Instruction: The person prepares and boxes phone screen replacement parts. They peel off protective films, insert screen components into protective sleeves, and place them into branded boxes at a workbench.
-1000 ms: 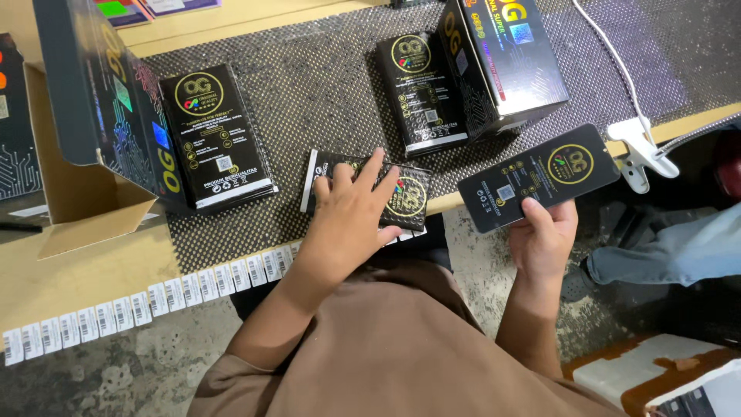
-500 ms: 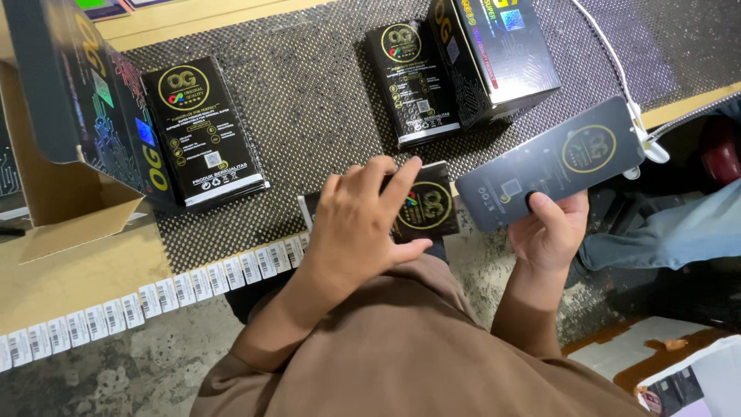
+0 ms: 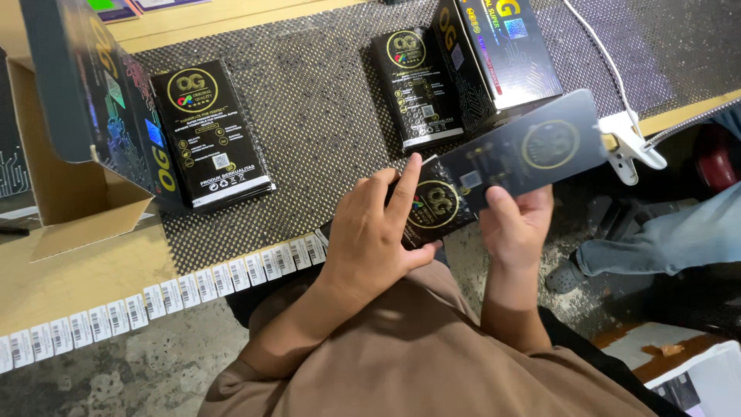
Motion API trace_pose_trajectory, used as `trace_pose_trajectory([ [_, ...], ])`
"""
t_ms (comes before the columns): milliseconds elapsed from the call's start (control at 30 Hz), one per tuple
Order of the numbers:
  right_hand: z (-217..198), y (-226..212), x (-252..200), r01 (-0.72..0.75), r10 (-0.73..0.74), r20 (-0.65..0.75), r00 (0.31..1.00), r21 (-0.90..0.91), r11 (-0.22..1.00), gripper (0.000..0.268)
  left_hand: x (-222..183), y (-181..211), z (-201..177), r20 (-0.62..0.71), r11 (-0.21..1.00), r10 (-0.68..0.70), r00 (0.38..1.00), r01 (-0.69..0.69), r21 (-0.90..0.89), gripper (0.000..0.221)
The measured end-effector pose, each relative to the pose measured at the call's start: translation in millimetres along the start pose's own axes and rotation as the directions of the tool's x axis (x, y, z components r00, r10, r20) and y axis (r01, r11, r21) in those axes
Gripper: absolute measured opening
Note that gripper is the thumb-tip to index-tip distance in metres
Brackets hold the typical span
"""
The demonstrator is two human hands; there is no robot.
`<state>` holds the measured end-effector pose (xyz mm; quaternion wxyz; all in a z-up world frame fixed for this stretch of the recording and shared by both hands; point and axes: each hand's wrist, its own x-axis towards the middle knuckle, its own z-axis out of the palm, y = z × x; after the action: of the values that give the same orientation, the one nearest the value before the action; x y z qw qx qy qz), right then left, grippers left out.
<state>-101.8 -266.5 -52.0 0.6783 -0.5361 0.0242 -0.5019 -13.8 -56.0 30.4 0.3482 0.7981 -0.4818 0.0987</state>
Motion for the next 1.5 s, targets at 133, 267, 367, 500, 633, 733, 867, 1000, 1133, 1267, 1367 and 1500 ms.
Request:
trace_pose_trajectory([
  [133, 14, 4, -17, -0.118, 0.117, 0.088, 0.989, 0.004, 0.993, 0.041, -2, -1, 4, -0.107, 0.999, -0.028, 0.994, 0.023, -0.041, 0.114],
  [267, 25, 3, -29, -0.214, 0.211, 0.183, 0.960, -0.002, 0.977, 0.032, -3, -2, 5, -0.195, 0.999, -0.029, 0.980, 0.021, -0.045, 0.112],
  [367, 31, 9, -36, -0.214, 0.192, 0.232, 0.953, 0.073, 0.974, 0.037, -5, -5, 4, -0.207, 0.997, -0.037, 0.978, 0.022, -0.074, 0.111],
  [500, 28, 11, -40, -0.222, 0.193, 0.244, 0.950, 0.095, 0.971, 0.042, -5, -6, 2, -0.224, 0.998, -0.036, 0.974, 0.025, -0.054, 0.112],
  [633, 41, -6, -37, -0.220, 0.189, 0.255, 0.948, 0.097, 0.971, 0.051, -4, -9, 2, -0.260, 0.996, -0.060, 0.964, 0.041, -0.078, 0.110],
  [733, 45, -17, -40, -0.277, 0.245, 0.321, 0.915, 0.059, 0.959, 0.061, -4, -10, -3, -0.278, 0.993, -0.091, 0.956, 0.067, -0.093, 0.109],
  [867, 50, -31, -46, -0.420, 0.414, 0.512, 0.753, -0.112, 0.901, 0.093, -9, -11, -14, -0.105, 0.964, -0.261, 0.960, 0.252, -0.090, 0.113],
  [1000, 63, -42, -45, -0.341, 0.491, 0.588, 0.643, -0.353, 0.871, 0.046, -11, -17, -17, -0.088, 0.895, -0.280, 0.956, 0.227, -0.384, 0.117],
  [1133, 64, -40, -26, -0.137, 0.441, 0.484, 0.756, -0.543, 0.829, 0.050, -10, -23, -15, -0.074, 0.822, -0.334, 0.940, 0.253, -0.510, 0.101],
  [1267, 78, -39, 11, -0.093, 0.300, 0.369, 0.880, -0.484, 0.870, 0.057, -5, -26, -12, -0.031, 0.741, -0.287, 0.957, 0.202, -0.640, 0.098],
  [1367, 74, -33, 37, -0.040, 0.271, 0.289, 0.918, -0.613, 0.789, 0.021, -9, -23, 1, 0.084, 0.720, -0.260, 0.962, 0.251, -0.647, 0.093],
  [1500, 64, -17, 49, -0.077, 0.291, 0.254, 0.922, -0.619, 0.782, 0.023, -10, -23, -2, 0.076, 0.808, -0.179, 0.981, 0.191, -0.557, 0.085],
])
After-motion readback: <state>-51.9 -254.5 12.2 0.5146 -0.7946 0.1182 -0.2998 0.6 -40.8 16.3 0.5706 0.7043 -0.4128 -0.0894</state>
